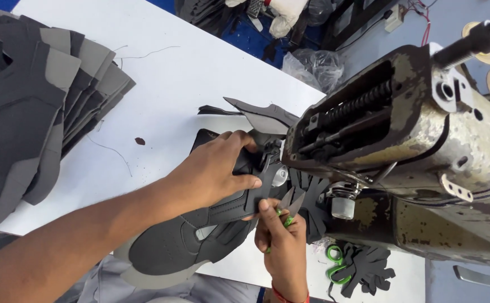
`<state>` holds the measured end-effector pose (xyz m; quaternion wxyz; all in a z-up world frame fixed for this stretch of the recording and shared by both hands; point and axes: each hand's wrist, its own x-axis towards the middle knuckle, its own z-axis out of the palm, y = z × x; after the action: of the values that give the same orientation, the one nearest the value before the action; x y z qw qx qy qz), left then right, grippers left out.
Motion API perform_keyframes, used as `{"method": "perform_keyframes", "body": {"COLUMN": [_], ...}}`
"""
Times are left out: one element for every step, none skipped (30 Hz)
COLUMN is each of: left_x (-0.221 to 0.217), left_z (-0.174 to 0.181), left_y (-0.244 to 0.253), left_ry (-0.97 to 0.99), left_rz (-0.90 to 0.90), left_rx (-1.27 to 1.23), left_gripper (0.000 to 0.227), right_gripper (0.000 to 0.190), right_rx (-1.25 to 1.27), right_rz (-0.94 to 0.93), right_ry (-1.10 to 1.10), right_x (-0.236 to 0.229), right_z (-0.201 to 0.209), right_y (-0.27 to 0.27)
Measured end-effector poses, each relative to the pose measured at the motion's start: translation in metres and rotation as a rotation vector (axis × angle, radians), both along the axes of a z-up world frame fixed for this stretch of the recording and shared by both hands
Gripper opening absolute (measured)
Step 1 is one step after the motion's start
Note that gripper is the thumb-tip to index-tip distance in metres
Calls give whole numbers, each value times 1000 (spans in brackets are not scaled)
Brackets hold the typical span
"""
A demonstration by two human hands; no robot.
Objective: The person sews gray and black fabric parts using a sewing machine, guiding the material under the needle with both hands. They repeatedly pick up new pieces from a stack on the left, sew them, and place the finished parts aside. Green-handled scissors are used to cut threads between pieces.
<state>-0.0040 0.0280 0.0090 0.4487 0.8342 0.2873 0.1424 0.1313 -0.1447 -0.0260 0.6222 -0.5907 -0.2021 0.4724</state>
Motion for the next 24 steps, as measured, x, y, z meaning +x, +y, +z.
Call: {"method": "perform_keyframes", "body": {"left_x": [0, 0, 0, -1, -1, -2, -2, -2, -2, -1, -1, 0, 1, 1, 2, 3, 4, 6, 8, 9, 11, 12, 13, 13], "left_z": [-1, -1, -1, -1, -1, 0, 5, 10, 15, 14, 13, 12, 9, 7, 4, 6, 8, 10, 10, 11, 11, 14, 17, 20], "left_y": [0, 0, 0, -2, -3, -4, -6, -8, -9, -8, -8, -8, -5, -3, -1, 3, 6, 10, 14, 17, 22, 24, 26, 29], "left_ry": [1, -8, -18, -18, -27, -37, -36, 8, 53, 54, 44, 35, 34, 42, 50, 46, 69, 92, 89, 116, 145, 143, 151, 160], "left_rz": [1, 2, 1, 0, 7, 14, 14, 21, 27, 25, 25, 25, 23, 10, -4, -6, -22, -39, -43, -62, -80, -83, -89, -95], "left_rx": [0, -4, -7, -6, 6, 18, 18, 7, -5, -5, 2, 9, 8, 18, 28, 27, 26, 24, 22, 23, 25, 24, 0, -24], "left_gripper": [62, 63, 63, 63, 64, 65, 65, 70, 75, 75, 74, 73, 73, 73, 73, 73, 74, 74, 74, 76, 77, 77, 77, 78], "right_gripper": [29, 28, 27, 27, 24, 22, 22, 22, 22, 22, 21, 21, 21, 21, 21, 21, 21, 22, 22, 20, 19, 19, 17, 15], "right_rx": [0, -1, -1, 0, -2, -3, -3, 5, 12, 12, 5, -1, -3, 8, 19, 18, 30, 42, 39, 37, 35, 34, 39, 44], "right_rz": [1, 8, 13, 12, 26, 39, 39, 53, 66, 64, 59, 54, 52, 45, 37, 35, 22, 9, 5, -16, -36, -39, -54, -69], "right_ry": [1, 4, 6, 6, 2, -2, -2, -6, -9, -8, -9, -10, -12, -8, -6, -9, -15, -21, -24, -24, -22, -24, -9, 5], "right_x": [-1, -1, -1, -1, 0, 1, 2, 4, 5, 4, 4, 3, 3, 2, 2, 0, -2, -4, -5, -6, -7, -8, -9, -10], "right_z": [1, 2, 3, 1, 0, -1, -3, -5, -7, -6, -5, -4, -7, -9, -10, -10, -9, -8, -7, -7, -8, -6, -4, -2], "right_y": [1, 2, 2, 2, 1, 1, 0, 0, -1, 0, 1, 1, 2, 2, 1, 3, 4, 5, 7, 9, 11, 12, 15, 18]}}
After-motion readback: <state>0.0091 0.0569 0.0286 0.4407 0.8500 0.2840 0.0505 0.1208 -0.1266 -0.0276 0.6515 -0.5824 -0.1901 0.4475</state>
